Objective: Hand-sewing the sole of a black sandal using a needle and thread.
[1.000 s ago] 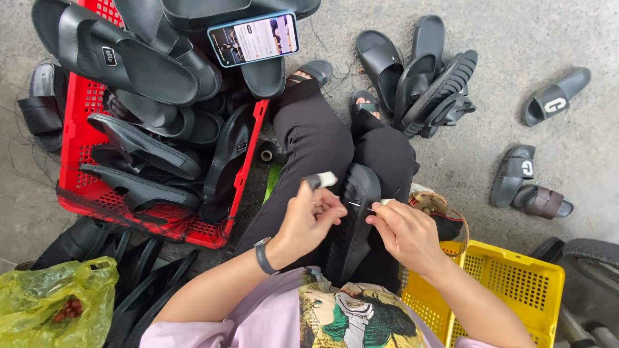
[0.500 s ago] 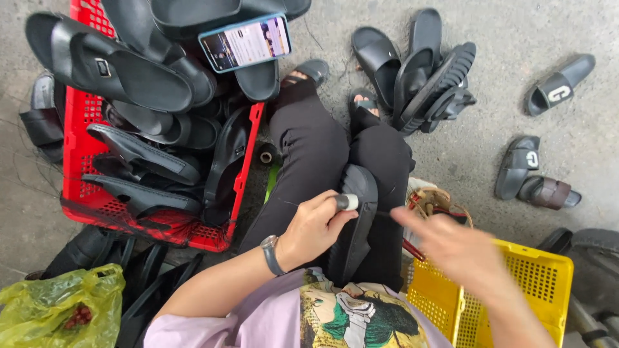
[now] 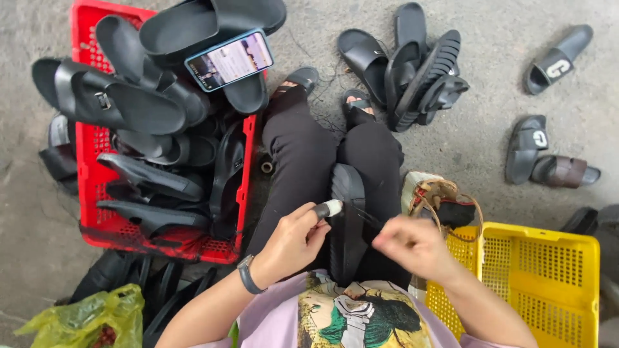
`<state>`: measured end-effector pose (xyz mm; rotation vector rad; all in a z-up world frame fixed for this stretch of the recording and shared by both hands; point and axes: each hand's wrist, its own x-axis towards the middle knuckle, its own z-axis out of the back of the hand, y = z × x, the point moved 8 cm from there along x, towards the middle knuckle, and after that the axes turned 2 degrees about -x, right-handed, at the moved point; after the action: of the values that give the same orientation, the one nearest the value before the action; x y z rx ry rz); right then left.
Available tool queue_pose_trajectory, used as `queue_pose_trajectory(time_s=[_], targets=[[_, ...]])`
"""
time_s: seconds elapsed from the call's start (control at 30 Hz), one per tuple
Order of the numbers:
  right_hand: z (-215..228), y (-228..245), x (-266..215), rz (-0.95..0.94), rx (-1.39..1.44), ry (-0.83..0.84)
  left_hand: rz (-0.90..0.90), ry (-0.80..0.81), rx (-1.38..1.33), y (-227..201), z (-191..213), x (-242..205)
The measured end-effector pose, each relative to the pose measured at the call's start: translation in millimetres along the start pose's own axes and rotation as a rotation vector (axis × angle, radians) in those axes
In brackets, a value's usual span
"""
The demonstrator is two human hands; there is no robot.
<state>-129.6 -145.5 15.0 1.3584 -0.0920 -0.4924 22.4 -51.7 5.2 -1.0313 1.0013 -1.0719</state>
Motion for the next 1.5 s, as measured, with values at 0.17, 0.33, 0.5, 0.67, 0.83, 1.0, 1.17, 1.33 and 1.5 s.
queue_pose_trajectory(time_s=[0.17,0.33,0.5,0.67,0.83,1.0,1.17,1.33,1.5], targets=[[35.4,-21.7,-20.8,-0.076,-0.063,-0.483,-0.096,-0.028,0.13,1.7,-5.3,1.0],[23.0,-0.7,3.4,-0.032,-0.167,-0.435,-0.449,-0.345,0.346,-47.2,1.4,4.2],[17.7,-19.4,7.3,-0.127,-0.104,-0.336,-0.592,-0.445,0.484,-62.4,-20.7,9.7],[22.0,-48.1,-10.6,-0.217,0.187,-0.366,-0.616,-0.413,0.546,-55.6,-34.0,14.3],[16.3,-30.4,-3.7,-0.091,0.028,-0.42,-0.446,-0.382,0.286,-39.6,-14.2,18.6],[8.6,-24.8,-1.6,-0.077,-0.048,-0.479,-0.199,-0.237,-0.071,-25.6,-4.7,30.1],[11.7,-27.4,-2.4,-0.074,0.056,-0.426,-0.116,-0.143,-0.103,-24.9,-13.1,28.9],[13.9,-17.5,5.5,0.006,0.097,-0.398,-0.341,-0.177,0.198,-44.3,-19.3,28.6],[20.1,-6.3,6.9,0.082,0.074,-0.413,-0.518,-0.185,0.318,-58.4,-19.7,35.2]])
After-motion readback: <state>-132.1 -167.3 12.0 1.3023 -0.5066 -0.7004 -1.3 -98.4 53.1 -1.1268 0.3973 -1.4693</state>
